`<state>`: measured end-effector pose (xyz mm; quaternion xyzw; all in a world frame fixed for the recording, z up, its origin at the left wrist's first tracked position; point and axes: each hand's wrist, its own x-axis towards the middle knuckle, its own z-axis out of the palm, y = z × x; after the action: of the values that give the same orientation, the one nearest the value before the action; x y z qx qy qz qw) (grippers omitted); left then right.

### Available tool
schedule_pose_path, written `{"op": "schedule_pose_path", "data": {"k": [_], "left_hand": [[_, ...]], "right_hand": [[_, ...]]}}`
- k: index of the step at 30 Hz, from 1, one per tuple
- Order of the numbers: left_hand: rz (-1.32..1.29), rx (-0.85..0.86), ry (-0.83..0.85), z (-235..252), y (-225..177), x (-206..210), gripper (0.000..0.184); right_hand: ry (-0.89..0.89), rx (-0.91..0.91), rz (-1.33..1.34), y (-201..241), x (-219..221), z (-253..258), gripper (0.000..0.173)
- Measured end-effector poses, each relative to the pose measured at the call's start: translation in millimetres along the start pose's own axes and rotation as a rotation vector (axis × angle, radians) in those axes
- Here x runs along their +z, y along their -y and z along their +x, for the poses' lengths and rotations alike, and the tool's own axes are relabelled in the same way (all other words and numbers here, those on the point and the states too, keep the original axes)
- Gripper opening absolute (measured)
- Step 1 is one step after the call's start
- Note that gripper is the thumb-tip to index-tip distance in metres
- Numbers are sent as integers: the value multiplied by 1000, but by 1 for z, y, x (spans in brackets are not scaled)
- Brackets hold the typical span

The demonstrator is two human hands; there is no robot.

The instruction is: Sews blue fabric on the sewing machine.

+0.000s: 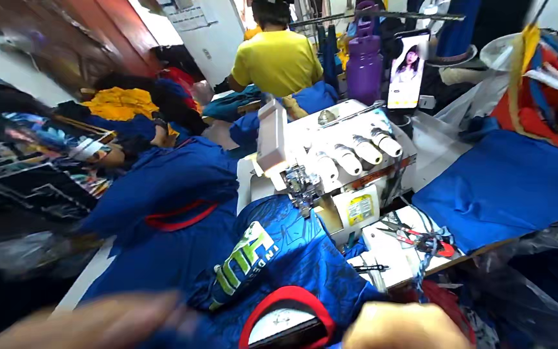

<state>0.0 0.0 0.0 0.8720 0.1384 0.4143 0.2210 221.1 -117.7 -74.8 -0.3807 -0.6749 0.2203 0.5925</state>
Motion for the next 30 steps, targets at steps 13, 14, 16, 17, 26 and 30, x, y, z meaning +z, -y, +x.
{"op": "schedule_pose_path", "data": {"k": [13, 14, 16, 17, 26, 30], "left_hand": [[553, -231, 69, 8, 110, 76, 32], [546, -230, 87, 13, 109, 79, 34], [557, -195, 128, 20, 111, 85, 35], [560, -167, 149, 23, 113, 88, 32], [306, -157, 202, 34, 116, 79, 7], [-58, -309, 118, 33, 101, 66, 10]], "right_hand": [[-126, 681, -21, -93, 16, -13, 29], [-141, 668, -19, -95, 17, -14, 29], [-157, 642, -25, -96, 19, -15, 28], [-160, 621, -39, -97, 20, -16, 27], [-222, 322, -193, -100, 22, -29, 16], [-134, 240, -144, -81, 22, -29, 13]]}}
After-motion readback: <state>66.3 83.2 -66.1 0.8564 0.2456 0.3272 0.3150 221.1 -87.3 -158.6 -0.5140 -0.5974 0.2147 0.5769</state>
